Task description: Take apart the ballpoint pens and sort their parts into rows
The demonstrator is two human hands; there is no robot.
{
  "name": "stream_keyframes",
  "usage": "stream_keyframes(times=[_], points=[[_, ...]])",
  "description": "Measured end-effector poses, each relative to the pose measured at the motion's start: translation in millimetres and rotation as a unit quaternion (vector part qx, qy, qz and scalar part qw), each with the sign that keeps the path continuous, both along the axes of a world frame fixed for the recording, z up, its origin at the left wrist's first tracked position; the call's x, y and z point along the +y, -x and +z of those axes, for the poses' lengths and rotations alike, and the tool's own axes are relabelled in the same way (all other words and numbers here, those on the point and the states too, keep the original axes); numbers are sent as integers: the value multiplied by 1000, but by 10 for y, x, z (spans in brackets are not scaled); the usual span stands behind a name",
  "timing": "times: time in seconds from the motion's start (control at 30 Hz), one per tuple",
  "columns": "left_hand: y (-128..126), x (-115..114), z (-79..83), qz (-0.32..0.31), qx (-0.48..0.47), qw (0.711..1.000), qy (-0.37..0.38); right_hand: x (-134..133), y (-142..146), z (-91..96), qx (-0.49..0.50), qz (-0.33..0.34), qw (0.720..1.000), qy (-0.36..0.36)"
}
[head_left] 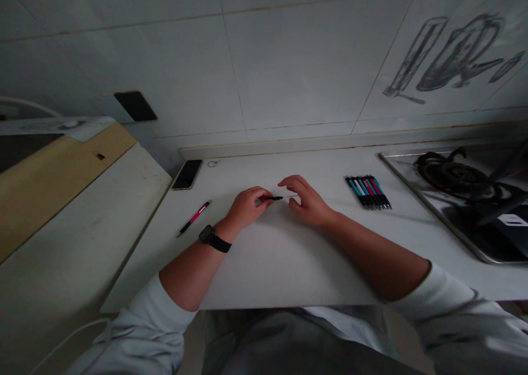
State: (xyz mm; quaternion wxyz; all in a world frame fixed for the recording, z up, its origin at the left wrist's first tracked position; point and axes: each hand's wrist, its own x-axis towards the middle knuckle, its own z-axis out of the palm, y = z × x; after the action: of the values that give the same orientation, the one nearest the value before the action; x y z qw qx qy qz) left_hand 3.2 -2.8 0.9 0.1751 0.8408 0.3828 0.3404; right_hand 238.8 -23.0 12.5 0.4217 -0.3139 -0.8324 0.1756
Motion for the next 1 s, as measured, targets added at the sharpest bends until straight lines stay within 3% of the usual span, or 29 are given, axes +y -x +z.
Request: stream_keyframes(times=[0.07, 0.13, 0.2, 0.27, 0.43, 0.67, 0.8, 0.93, 1.0], points=[[6, -1, 1, -1, 1, 1000, 1, 69, -110, 39, 32, -48, 998, 31], [13, -4, 0, -3, 2, 1000, 4, 165, -248, 69, 43, -136, 988, 59], [18, -8, -2, -12, 8, 1000, 9, 265, -385, 67, 5, -236, 969, 77], [18, -12, -3, -33, 22, 999, 13, 342, -489, 24, -78, -290, 949, 95], [9, -20, -7, -95, 59, 994, -2, 382, -558, -144, -258, -298, 907, 146], [23, -35, 0, -142, 99, 985, -18, 364, -606, -102, -334, -341, 865, 157], [16, -55, 29, -128, 94, 987, -13, 333, -563, -4, -305, -322, 888, 117], [8, -71, 64, -63, 50, 996, -32, 220, -380, 71, -235, -191, 953, 27], [8, -73, 73, -47, 29, 997, -45, 139, -264, 93, -204, -127, 971, -3]])
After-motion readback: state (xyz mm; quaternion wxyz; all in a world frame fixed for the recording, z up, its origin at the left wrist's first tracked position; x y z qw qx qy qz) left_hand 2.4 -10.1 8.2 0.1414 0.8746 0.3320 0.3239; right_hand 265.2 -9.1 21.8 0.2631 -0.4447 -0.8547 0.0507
